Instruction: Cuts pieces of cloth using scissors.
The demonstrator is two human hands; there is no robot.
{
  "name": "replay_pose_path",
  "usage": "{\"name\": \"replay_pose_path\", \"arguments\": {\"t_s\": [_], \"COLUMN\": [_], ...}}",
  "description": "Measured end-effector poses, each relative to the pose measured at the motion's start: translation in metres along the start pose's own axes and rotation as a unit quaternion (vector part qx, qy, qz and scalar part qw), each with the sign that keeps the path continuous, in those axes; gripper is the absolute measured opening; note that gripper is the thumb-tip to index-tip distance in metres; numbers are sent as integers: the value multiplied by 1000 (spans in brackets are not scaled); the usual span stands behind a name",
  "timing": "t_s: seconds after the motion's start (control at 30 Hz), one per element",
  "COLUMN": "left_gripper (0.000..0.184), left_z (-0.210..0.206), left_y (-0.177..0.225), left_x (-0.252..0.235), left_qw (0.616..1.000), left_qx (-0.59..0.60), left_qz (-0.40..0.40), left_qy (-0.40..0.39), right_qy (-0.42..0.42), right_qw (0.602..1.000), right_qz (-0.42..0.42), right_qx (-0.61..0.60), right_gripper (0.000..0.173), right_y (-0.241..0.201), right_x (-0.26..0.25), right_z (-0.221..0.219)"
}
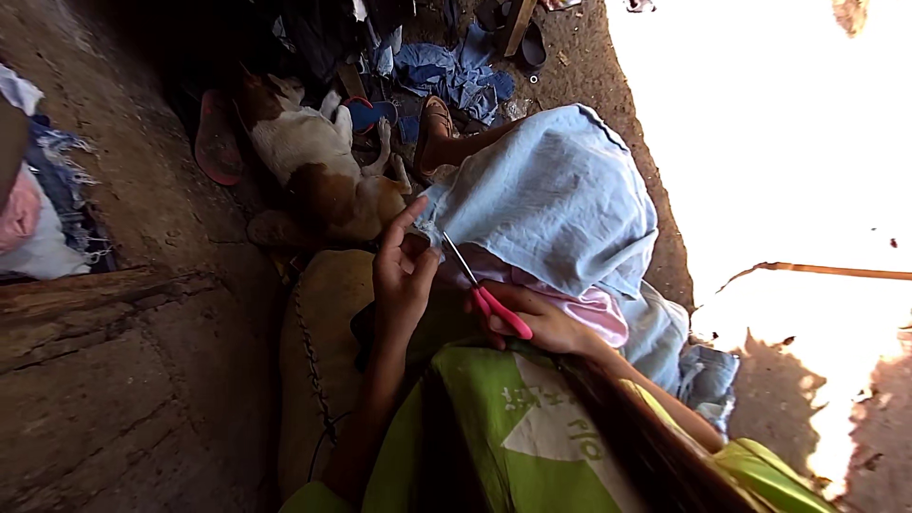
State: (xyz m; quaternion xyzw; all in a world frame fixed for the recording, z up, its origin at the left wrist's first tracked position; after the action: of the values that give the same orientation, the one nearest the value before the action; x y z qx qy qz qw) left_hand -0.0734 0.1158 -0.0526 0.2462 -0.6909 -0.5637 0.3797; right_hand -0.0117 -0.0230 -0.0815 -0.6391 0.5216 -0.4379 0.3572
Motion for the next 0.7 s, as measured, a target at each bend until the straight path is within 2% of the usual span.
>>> {"name": "replay_pose_path", "arguments": {"t_s": [0.13,0.27,0.37,0.5,0.6,0.7], "left_gripper": [40,41,50,57,65,69], "left_z": [4,2,5,9,8,7], "left_y": [15,22,20,14,12,13], "left_x": [1,-4,-7,-6,-4,0], "left_qw": [991,979,979,990,998,998], "left_qx": [-51,-106,-127,-106,-34,9], "left_qz": [-116,-164,-153,-92,-34,-18], "left_qy": [49,53,41,24,-34,-61], "right_qy": [4,8,5,-10,-28,-41], "right_qw": [1000,1000,1000,1000,1000,997], "right_qz": [4,9,11,-2,-1,24], "right_qx": [16,14,7,5,-4,-65], "right_gripper": [40,43,42,36,43,48], "right_y": [-1,-1,-2,1,1,-6], "right_x": [-5,-2,-3,-10,-14,-19], "right_z": [1,3,4,3,0,-6]}}
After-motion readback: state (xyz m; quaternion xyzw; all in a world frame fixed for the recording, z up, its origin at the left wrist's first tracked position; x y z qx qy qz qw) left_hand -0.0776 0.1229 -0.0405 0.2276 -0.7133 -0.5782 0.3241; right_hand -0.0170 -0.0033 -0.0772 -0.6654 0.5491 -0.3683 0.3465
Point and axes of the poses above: each hand's wrist, its own x-axis away from the middle knuckle, its own z-axis out of the back of the hand, y = z × x, the point moved 10 cm from there along -x, towards the middle knuckle, and after that the axes turned 6 degrees about z, right-handed, at the moved point
